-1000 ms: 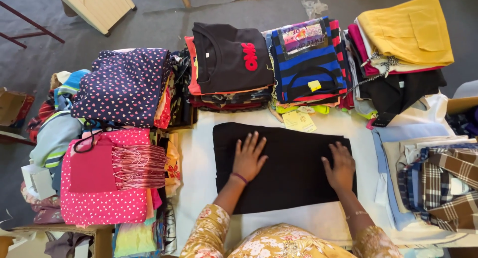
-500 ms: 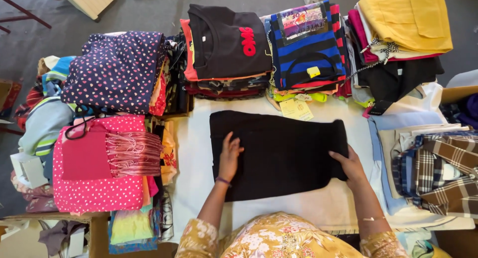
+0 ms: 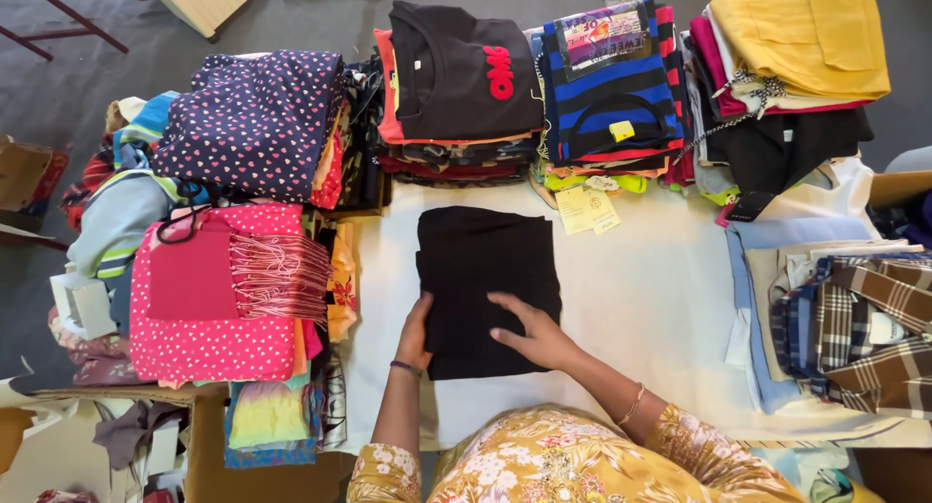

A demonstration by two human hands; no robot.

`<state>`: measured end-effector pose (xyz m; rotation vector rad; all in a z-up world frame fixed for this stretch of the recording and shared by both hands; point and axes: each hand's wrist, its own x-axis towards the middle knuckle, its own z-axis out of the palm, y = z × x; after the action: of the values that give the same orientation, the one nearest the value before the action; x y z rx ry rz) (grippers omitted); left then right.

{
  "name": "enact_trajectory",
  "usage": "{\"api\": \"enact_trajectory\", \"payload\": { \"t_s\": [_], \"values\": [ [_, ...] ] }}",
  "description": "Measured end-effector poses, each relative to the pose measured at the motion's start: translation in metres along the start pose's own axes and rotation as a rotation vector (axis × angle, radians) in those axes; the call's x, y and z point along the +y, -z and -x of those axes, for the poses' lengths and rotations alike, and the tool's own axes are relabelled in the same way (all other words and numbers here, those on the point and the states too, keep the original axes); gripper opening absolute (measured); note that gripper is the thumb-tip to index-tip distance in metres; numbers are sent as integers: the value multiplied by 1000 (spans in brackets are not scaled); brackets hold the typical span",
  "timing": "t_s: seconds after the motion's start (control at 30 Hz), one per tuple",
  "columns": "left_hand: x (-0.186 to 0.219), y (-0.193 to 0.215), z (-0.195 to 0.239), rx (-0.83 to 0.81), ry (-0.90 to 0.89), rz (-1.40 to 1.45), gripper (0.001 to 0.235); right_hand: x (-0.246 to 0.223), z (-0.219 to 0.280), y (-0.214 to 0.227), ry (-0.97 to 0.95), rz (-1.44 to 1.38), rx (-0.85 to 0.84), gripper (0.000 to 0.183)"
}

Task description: Folding and stacking various garments such as shirts and pants onto a workstation table.

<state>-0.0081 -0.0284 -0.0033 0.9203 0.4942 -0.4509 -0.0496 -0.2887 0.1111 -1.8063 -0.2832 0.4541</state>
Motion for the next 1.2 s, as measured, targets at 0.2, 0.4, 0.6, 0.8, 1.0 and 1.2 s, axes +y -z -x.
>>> {"api": "enact_trajectory", "payload": {
  "t_s": [0.2, 0.4, 0.6, 0.8, 1.0, 1.2],
  "values": [
    [-45, 31, -47, 108, -341, -716, 61, 76, 21, 4, 18, 762, -15, 52],
    [-3, -38, -10, 257, -469, -1122, 57, 80, 23, 10, 77, 745, 154, 44],
    [5, -67, -36, 431, -425, -1351, 63, 63, 13, 11, 86, 758, 143, 41],
    [16, -77, -36, 52, -644, -1146, 41, 71, 25, 19, 126, 704, 233, 32],
    [10, -23, -60, 128, -790, -1061, 37, 91, 32, 29, 86, 632, 372, 39],
    [4, -38, -40, 413, -492, -1496, 31, 102, 33, 21, 29, 701, 324, 53]
  ]
}}
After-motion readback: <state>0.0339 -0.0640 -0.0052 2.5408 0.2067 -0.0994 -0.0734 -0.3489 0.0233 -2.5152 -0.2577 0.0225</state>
